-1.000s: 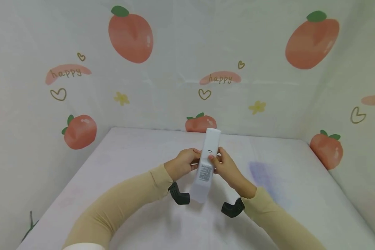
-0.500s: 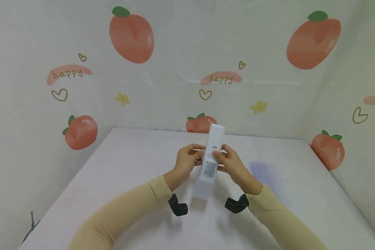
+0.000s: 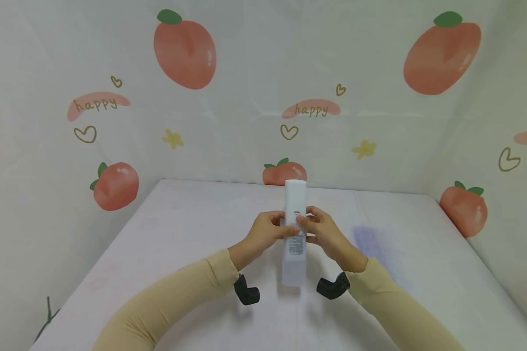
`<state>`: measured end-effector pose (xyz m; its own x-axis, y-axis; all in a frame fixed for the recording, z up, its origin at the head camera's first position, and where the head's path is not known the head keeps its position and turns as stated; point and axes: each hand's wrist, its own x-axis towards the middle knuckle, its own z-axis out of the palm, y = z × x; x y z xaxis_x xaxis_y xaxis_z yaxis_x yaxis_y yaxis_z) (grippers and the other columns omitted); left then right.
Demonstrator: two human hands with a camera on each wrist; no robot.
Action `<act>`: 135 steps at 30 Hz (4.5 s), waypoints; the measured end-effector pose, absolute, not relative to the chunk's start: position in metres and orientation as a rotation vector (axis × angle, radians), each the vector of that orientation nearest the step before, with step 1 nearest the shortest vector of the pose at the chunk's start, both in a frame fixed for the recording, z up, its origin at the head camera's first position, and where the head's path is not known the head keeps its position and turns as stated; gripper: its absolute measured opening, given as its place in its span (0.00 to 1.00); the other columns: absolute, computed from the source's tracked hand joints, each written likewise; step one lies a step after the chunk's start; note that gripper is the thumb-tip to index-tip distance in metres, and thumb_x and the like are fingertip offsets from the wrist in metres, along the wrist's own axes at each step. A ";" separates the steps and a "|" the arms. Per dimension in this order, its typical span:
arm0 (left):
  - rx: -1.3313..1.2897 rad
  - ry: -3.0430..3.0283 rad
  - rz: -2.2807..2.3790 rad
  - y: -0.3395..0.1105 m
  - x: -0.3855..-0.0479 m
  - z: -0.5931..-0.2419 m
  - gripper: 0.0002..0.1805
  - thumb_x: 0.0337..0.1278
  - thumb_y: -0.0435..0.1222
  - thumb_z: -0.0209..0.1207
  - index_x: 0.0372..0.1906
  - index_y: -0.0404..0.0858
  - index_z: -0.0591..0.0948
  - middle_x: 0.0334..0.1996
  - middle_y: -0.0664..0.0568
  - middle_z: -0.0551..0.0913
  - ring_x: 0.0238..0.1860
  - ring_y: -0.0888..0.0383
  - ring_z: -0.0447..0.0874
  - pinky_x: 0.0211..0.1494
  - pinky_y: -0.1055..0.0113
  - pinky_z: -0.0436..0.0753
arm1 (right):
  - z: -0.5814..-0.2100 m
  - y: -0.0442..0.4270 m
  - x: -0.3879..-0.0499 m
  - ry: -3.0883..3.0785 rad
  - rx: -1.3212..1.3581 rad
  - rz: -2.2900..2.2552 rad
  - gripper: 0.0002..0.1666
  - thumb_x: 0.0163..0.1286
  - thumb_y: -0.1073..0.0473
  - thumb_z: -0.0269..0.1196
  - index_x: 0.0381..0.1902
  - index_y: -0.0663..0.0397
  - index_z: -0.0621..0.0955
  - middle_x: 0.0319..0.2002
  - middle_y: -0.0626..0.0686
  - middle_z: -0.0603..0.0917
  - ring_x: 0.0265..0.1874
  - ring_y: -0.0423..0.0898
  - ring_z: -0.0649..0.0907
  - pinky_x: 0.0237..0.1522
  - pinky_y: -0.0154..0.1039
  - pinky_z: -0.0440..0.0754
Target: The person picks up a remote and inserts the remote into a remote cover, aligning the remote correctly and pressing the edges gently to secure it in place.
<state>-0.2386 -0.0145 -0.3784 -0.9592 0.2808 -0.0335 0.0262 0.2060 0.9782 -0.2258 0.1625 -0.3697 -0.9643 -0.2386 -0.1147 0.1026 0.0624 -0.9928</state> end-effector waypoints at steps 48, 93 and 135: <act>0.329 2.167 1.717 -0.029 -0.261 -0.344 0.21 0.58 0.35 0.65 0.55 0.31 0.78 0.43 0.41 0.85 0.35 0.55 0.85 0.42 0.59 0.86 | -0.366 0.136 -0.229 1.862 0.211 -2.465 0.17 0.78 0.61 0.48 0.52 0.73 0.71 0.32 0.46 0.78 0.30 0.37 0.77 0.36 0.27 0.77; 0.446 2.366 1.944 -0.031 -0.237 -0.377 0.31 0.53 0.36 0.69 0.63 0.49 0.73 0.50 0.43 0.76 0.44 0.53 0.83 0.47 0.61 0.83 | -0.363 0.150 -0.233 2.148 -0.028 -2.203 0.24 0.71 0.55 0.60 0.56 0.69 0.72 0.43 0.51 0.80 0.40 0.39 0.83 0.45 0.35 0.83; -0.379 1.581 2.241 -0.006 -0.252 -0.361 0.15 0.66 0.28 0.54 0.54 0.25 0.77 0.39 0.46 0.78 0.42 0.55 0.76 0.62 0.58 0.77 | -0.362 0.142 -0.220 2.419 -0.163 -1.900 0.23 0.76 0.53 0.52 0.61 0.63 0.67 0.52 0.65 0.78 0.50 0.53 0.81 0.52 0.52 0.82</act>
<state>-0.2521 -0.0063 -0.3608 -0.8953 0.1434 -0.4218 -0.4455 -0.3016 0.8430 -0.2201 0.1418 -0.3616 -0.9925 -0.1207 0.0174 -0.0455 0.2340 -0.9712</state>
